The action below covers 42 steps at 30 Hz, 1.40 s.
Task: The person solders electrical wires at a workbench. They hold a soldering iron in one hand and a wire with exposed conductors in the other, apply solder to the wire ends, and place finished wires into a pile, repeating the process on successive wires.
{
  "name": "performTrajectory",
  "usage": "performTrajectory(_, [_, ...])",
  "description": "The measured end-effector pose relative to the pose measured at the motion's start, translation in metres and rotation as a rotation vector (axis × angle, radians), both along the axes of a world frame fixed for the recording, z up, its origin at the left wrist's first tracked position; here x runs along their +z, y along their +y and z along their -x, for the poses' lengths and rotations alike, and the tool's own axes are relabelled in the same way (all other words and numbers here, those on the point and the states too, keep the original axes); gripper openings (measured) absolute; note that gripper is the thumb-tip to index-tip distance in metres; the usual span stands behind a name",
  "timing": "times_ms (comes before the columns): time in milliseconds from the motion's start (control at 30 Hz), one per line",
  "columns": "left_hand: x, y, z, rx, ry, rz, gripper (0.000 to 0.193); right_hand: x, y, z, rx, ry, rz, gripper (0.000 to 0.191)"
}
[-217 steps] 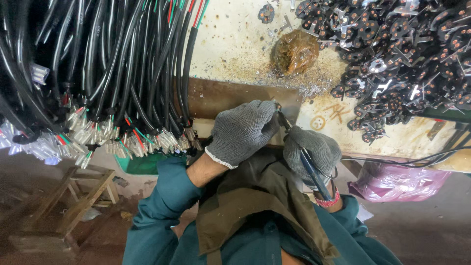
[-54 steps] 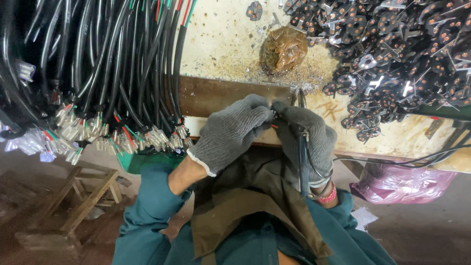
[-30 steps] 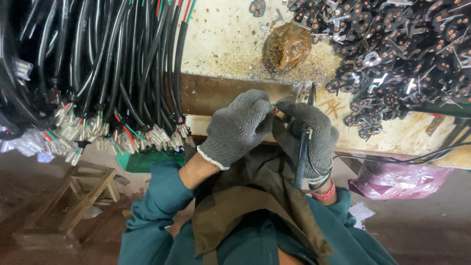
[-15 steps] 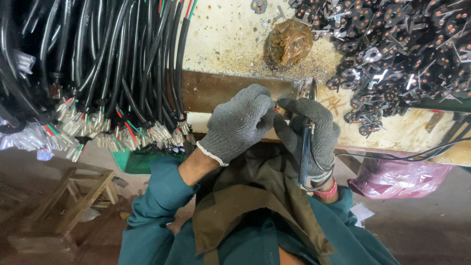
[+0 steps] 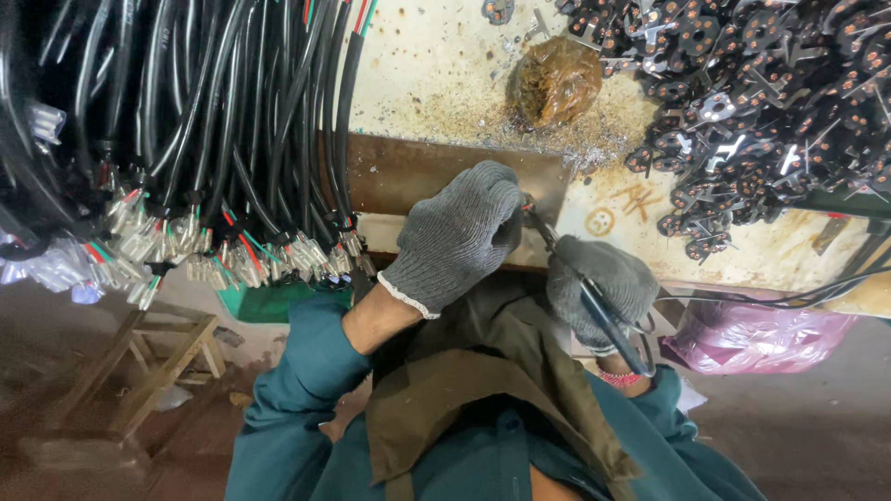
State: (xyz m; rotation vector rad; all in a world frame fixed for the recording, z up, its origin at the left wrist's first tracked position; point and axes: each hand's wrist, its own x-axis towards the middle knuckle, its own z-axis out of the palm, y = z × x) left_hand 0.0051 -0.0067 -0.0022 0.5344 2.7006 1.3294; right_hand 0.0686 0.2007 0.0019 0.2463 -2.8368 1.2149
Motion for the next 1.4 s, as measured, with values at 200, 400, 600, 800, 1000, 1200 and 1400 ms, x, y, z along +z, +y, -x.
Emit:
performTrajectory(200, [0.001,-0.002,0.002,-0.046,-0.036,0.045,0.025,-0.001,0.003,0.007,0.259,0.05,-0.035,0.024])
performTrajectory(400, [0.0,0.0,0.005,-0.09,-0.092,0.068,0.023,-0.006,0.006,0.005,0.292,0.069,0.053,0.034])
performTrajectory(600, [0.003,-0.003,0.006,-0.111,-0.083,0.048,0.026,-0.017,0.001,-0.004,0.164,0.142,0.027,0.019])
performTrajectory(800, [0.005,-0.003,0.009,-0.113,-0.085,0.037,0.027,-0.016,-0.003,-0.003,0.118,0.186,0.112,0.02])
performTrajectory(1000, [0.0,-0.001,0.005,-0.102,-0.038,0.067,0.029,-0.008,-0.008,0.005,0.118,0.171,0.092,0.025])
performTrajectory(1200, [-0.006,0.001,0.001,-0.091,0.017,0.115,0.03,-0.014,0.008,-0.004,0.237,0.052,-0.088,0.033])
performTrajectory(1400, [-0.004,0.0,0.0,-0.091,0.004,0.097,0.032,-0.019,0.001,-0.005,0.173,0.104,0.011,0.028])
